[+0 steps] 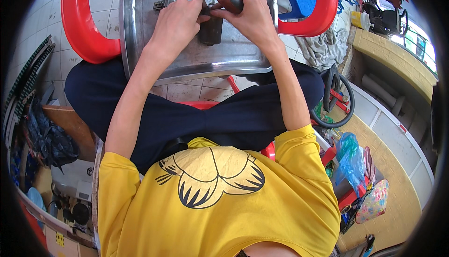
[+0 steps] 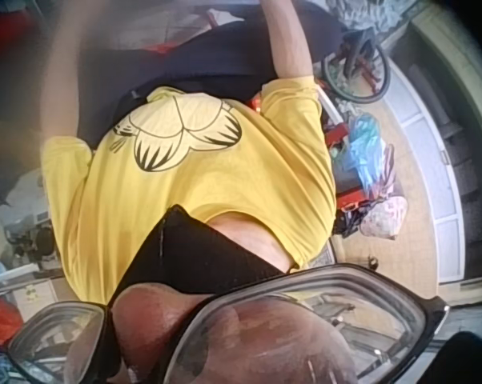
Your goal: The person uses a screwdriver to remove a screw from a mechanical motor component in a metal tray and manipulates several small motor parts by hand.
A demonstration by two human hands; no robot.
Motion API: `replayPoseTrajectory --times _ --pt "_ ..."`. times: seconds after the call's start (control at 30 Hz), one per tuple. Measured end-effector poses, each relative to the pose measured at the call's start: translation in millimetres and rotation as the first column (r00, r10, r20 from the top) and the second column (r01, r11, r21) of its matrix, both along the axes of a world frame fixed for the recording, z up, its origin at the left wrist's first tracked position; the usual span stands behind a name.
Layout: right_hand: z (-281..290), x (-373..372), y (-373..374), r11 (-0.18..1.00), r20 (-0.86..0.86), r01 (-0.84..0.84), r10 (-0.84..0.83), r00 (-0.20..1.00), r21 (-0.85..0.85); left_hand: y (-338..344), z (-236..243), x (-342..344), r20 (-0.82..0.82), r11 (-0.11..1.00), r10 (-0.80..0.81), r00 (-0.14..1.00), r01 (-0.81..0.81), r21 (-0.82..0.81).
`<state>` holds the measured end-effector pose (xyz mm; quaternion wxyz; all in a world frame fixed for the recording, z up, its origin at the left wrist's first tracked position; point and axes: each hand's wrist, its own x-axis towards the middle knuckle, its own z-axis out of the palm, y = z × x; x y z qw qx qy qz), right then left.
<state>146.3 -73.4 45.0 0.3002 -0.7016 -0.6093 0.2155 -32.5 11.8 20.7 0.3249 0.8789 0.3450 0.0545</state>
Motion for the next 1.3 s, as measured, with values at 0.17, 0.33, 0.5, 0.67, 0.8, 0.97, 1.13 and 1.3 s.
replayPoseTrajectory --times 0.17,0.33,0.5,0.67,0.8,0.97,1.13,1.3 --pt "-4.9 -0.7 0.7 0.998 0.005 0.058 -0.058 0.998 0.002 -0.3 5.2 2.4 -0.012 1.0 -0.008 1.0 0.008 0.005" --pt "2.9 -6.5 2.1 0.998 0.068 0.04 -0.042 0.997 0.039 -0.8 2.9 0.8 0.005 1.0 -0.003 1.0 0.003 0.001" --pt "9.2 -4.2 1.5 0.999 0.024 -0.017 0.016 1.0 0.032 -1.6 1.0 -0.5 0.002 1.0 -0.01 1.0 0.01 0.019" --pt "27.7 11.1 9.7 0.971 -0.02 -0.063 0.069 0.997 0.23 -0.6 5.2 -0.2 -0.01 0.999 -0.029 1.0 0.03 0.042" --pt "80.9 15.6 10.3 0.994 -0.024 0.096 -0.095 0.995 0.045 -2.1 -3.5 -0.2 0.028 0.998 -0.005 1.0 0.003 0.059" --pt "125.9 27.7 14.3 0.928 0.288 0.085 -0.199 0.937 0.363 -0.7 -1.4 3.9 0.129 1.0 0.006 0.992 -0.002 -0.026" --pt "71.7 42.6 1.7 0.697 -0.279 0.318 -0.174 0.944 0.643 -0.7 -12.7 -0.9 0.247 0.995 -0.007 0.969 0.032 -0.098" --pt "56.9 34.3 -12.9 0.639 -0.29 0.274 -0.083 0.953 0.719 -2.4 -8.8 2.6 0.222 0.994 0.026 0.975 -0.003 -0.107"
